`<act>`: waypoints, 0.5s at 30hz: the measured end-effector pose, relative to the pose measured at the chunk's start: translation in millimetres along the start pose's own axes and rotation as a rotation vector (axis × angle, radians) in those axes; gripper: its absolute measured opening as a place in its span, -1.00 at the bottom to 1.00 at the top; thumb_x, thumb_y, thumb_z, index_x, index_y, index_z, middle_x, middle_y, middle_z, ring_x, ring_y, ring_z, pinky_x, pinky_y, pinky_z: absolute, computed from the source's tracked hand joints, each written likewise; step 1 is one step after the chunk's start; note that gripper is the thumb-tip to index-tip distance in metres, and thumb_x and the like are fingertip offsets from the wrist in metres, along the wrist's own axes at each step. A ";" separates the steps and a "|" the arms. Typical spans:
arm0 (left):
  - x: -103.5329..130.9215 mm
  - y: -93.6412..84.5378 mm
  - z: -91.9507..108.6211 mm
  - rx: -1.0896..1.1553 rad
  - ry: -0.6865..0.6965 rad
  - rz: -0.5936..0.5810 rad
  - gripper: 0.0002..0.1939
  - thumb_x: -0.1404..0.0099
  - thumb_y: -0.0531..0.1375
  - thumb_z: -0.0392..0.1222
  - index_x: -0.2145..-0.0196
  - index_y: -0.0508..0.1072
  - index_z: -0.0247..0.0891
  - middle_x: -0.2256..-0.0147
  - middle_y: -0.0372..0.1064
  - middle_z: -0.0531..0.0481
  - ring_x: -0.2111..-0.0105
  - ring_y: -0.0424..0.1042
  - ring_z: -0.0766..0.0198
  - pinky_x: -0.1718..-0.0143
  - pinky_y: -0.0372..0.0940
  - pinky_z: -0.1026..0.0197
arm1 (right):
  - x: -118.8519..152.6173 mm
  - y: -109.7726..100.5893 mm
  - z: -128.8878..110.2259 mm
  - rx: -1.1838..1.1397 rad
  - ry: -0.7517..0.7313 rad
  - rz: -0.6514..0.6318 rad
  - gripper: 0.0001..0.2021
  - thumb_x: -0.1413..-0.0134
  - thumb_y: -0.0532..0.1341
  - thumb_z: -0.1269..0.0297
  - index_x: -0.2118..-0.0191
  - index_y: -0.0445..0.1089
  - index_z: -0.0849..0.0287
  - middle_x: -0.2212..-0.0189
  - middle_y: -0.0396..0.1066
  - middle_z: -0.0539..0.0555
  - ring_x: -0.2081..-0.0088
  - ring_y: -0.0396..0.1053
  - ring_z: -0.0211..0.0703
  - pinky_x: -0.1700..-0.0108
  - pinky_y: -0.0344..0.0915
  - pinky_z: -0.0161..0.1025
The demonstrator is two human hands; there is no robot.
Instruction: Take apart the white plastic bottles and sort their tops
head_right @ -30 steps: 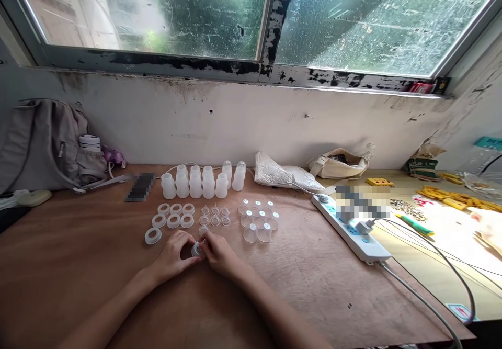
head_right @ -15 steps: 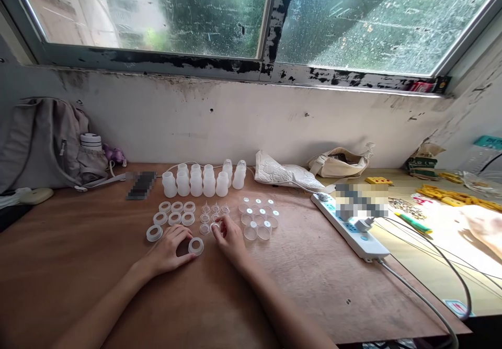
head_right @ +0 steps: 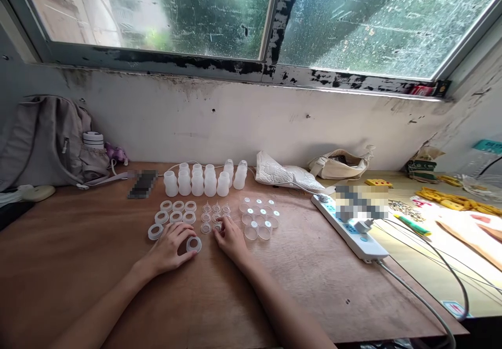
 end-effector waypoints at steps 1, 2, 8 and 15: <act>-0.3 -2.3 -2.4 -0.024 -0.016 0.020 -0.75 -0.08 0.14 -0.09 0.26 0.32 -0.18 0.15 0.28 -0.04 0.09 0.21 0.11 0.05 0.06 0.03 | 0.1 0.0 0.1 -0.003 -0.005 -0.001 -0.79 0.02 0.08 0.30 0.21 0.27 0.17 0.47 0.27 0.01 0.48 0.27 -0.24 0.39 0.22 -0.31; -0.4 -4.8 -5.4 -0.051 -0.031 0.040 -0.77 -0.07 0.14 -0.10 0.28 0.32 -0.19 0.15 0.28 -0.05 0.09 0.21 0.10 0.05 0.05 0.02 | 0.2 0.1 0.1 -0.002 -0.009 0.001 -0.79 0.02 0.07 0.32 0.21 0.26 0.17 0.47 0.27 0.00 0.47 0.27 -0.24 0.38 0.22 -0.31; 2.9 -18.3 -31.3 -0.213 -0.150 0.102 -0.81 -0.03 0.13 -0.11 0.37 0.30 -0.21 0.12 0.26 -0.13 0.04 0.16 0.02 0.02 0.00 -0.08 | 0.6 1.5 1.4 0.027 0.005 0.020 -0.80 0.02 0.04 0.35 0.22 0.26 0.17 0.50 0.26 0.00 0.47 0.27 -0.23 0.39 0.21 -0.30; 5.1 -19.6 -37.6 -0.233 -0.177 0.100 -0.66 -0.02 0.11 -0.18 0.19 0.26 -0.19 -0.02 0.12 -0.13 -0.01 0.12 0.03 -0.01 0.01 -0.06 | 0.6 0.6 -1.4 0.058 -0.012 0.020 -0.81 0.00 0.04 0.33 0.22 0.27 0.17 0.49 0.29 0.01 0.45 0.29 -0.21 0.39 0.22 -0.30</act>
Point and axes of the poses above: each hand's wrist, its own x-axis away from the middle knuckle, its own y-axis out of the palm, z = x × y, the point moved 7 cm from there along -x, towards the middle knuckle
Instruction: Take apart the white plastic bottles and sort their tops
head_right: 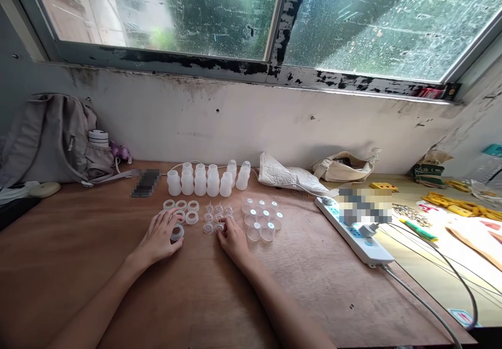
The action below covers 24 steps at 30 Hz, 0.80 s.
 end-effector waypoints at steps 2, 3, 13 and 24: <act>0.2 2.8 0.5 -0.001 -0.008 0.000 -0.68 -0.06 0.10 -0.15 0.18 0.26 -0.19 -0.01 0.13 -0.13 0.00 0.12 0.03 -0.01 0.02 -0.07 | 0.3 -0.1 -0.1 0.001 -0.005 0.003 -0.81 0.00 0.05 0.32 0.22 0.27 0.17 0.49 0.29 0.01 0.45 0.29 -0.21 0.39 0.22 -0.30; 0.3 4.6 -0.2 -0.003 -0.020 0.000 -0.70 -0.08 0.09 -0.15 0.19 0.26 -0.19 0.00 0.14 -0.13 0.00 0.12 0.03 0.00 0.03 -0.07 | 0.4 -0.2 -0.1 -0.002 -0.007 0.006 -0.81 0.00 0.05 0.32 0.22 0.27 0.17 0.49 0.29 0.01 0.45 0.29 -0.21 0.39 0.22 -0.30; 0.7 7.1 6.5 0.088 -0.031 0.078 -0.63 -0.11 0.07 -0.26 0.08 0.21 -0.18 0.00 0.13 -0.11 0.01 0.14 0.07 0.02 0.11 -0.01 | -8.3 -31.2 -9.3 -0.151 -0.050 0.234 -0.80 -0.08 0.03 0.24 0.19 0.25 0.19 0.50 0.25 0.01 0.52 0.24 -0.27 0.43 0.24 -0.31; -0.5 0.4 25.1 0.268 0.101 0.133 -0.69 -0.14 0.02 -0.35 0.12 0.24 -0.22 0.09 0.23 -0.10 0.04 0.22 0.13 0.03 0.18 0.03 | -165.0 -102.8 4.2 0.163 0.165 0.311 -0.74 -0.03 0.03 0.30 0.16 0.25 0.28 0.25 0.31 0.22 0.24 0.29 -0.05 0.22 0.20 -0.16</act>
Point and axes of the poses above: each hand's wrist, its own x-axis away from the middle knuckle, its own y-axis out of the palm, z = x × y, the point moved 7 cm from there along -x, towards the middle knuckle
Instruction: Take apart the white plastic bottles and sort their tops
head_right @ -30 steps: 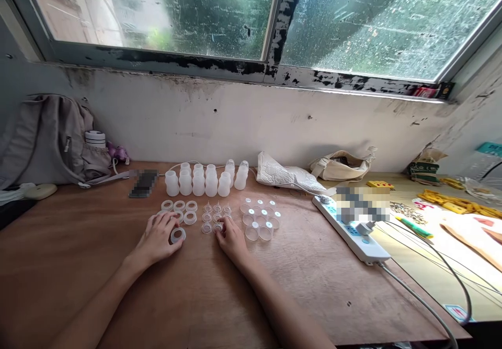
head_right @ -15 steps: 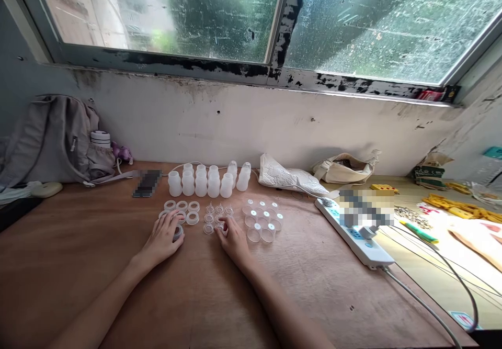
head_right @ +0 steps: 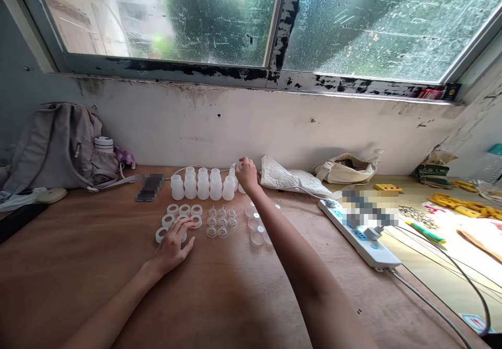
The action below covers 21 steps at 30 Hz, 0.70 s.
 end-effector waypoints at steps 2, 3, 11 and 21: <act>-0.1 -3.3 -0.2 0.017 0.001 0.041 -0.68 -0.13 0.02 -0.37 0.12 0.23 -0.22 0.10 0.24 -0.10 0.04 0.23 0.13 0.03 0.19 0.03 | -22.1 10.9 -0.2 0.044 0.034 -0.051 -0.71 0.00 0.06 0.30 0.13 0.25 0.27 0.24 0.32 0.22 0.17 0.27 -0.01 0.19 0.18 -0.15; 0.0 -4.9 -0.9 0.021 -0.002 0.063 -0.67 -0.13 0.01 -0.38 0.11 0.23 -0.22 0.11 0.24 -0.10 0.05 0.24 0.13 0.04 0.19 0.03 | -29.0 17.4 -0.3 0.065 0.048 -0.082 -0.70 0.02 0.08 0.30 0.12 0.25 0.26 0.23 0.32 0.22 0.15 0.26 0.00 0.19 0.17 -0.15; 1.0 -9.6 -6.4 0.020 -0.009 0.134 -0.68 -0.14 0.01 -0.39 0.12 0.23 -0.22 0.14 0.26 -0.09 0.06 0.25 0.15 0.05 0.21 0.04 | -28.1 50.2 4.3 0.181 0.139 -0.239 -0.74 0.08 0.12 0.40 0.18 0.29 0.26 0.27 0.35 0.25 0.21 0.31 0.04 0.29 0.19 -0.17; 4.8 -16.3 4.9 0.068 0.032 0.156 -0.70 -0.16 0.03 -0.35 0.12 0.22 -0.20 0.09 0.19 -0.11 0.03 0.21 0.15 0.03 0.22 0.07 | -38.3 -37.1 -36.0 0.105 -0.048 0.043 -0.69 -0.03 0.05 0.26 0.07 0.20 0.20 0.21 0.33 0.21 0.18 0.28 0.03 0.22 0.18 -0.13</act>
Point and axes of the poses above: each hand's wrist, its own x-axis away from the middle knuckle, its own y-axis out of the palm, z = x × y, the point moved 7 cm from there along -x, towards the middle knuckle
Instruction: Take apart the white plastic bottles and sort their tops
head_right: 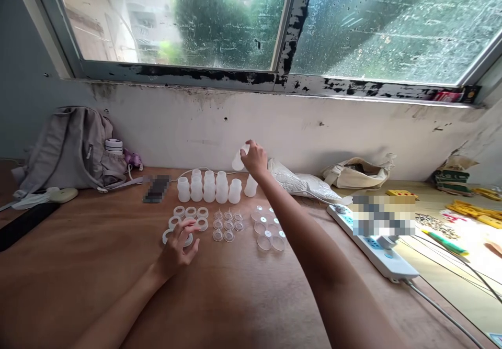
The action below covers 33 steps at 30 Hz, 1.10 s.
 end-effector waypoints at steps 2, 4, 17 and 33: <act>0.6 0.3 2.1 0.005 0.016 -0.001 -0.70 -0.16 0.03 -0.35 0.12 0.21 -0.20 0.09 0.20 -0.11 0.03 0.22 0.14 0.02 0.21 0.05 | 4.4 -35.6 -8.6 -0.109 -0.086 0.165 -0.70 -0.02 0.08 0.22 0.11 0.23 0.20 0.24 0.34 0.18 0.22 0.30 -0.01 0.20 0.19 -0.11; 1.4 1.4 3.9 0.014 0.029 0.004 -0.67 -0.16 0.03 -0.35 0.09 0.18 -0.20 0.09 0.19 -0.12 0.02 0.21 0.14 0.01 0.19 0.04 | 19.7 -61.5 -12.6 -0.251 -0.137 0.248 -0.70 -0.02 0.08 0.17 0.14 0.25 0.20 0.26 0.34 0.15 0.35 0.33 -0.12 0.25 0.22 -0.13; 4.5 -9.4 4.2 0.059 -0.056 0.181 -0.43 -0.06 0.21 -0.08 0.04 0.03 -0.19 0.08 0.20 -0.18 0.04 0.24 0.05 0.13 0.27 0.00 | 187.6 5.3 -14.1 -1.061 0.050 -0.318 -0.78 -0.01 0.11 0.12 0.35 0.21 0.18 0.50 0.28 -0.01 0.53 0.31 -0.29 0.50 0.34 -0.31; 3.0 9.3 12.8 0.046 -0.097 -0.082 -0.53 -0.08 0.16 -0.14 0.06 0.13 -0.19 0.12 0.22 -0.13 0.10 0.29 0.11 0.15 0.29 0.11 | 216.4 59.2 21.8 -0.780 0.153 -0.368 -0.74 -0.08 -0.06 0.20 0.57 0.10 0.15 0.63 0.12 -0.06 0.58 0.15 -0.31 0.61 0.10 -0.40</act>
Point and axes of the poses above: each hand's wrist, its own x-axis away from the middle knuckle, its own y-axis out of the palm, z = x × y, the point moved 7 cm from there along -x, towards the middle knuckle
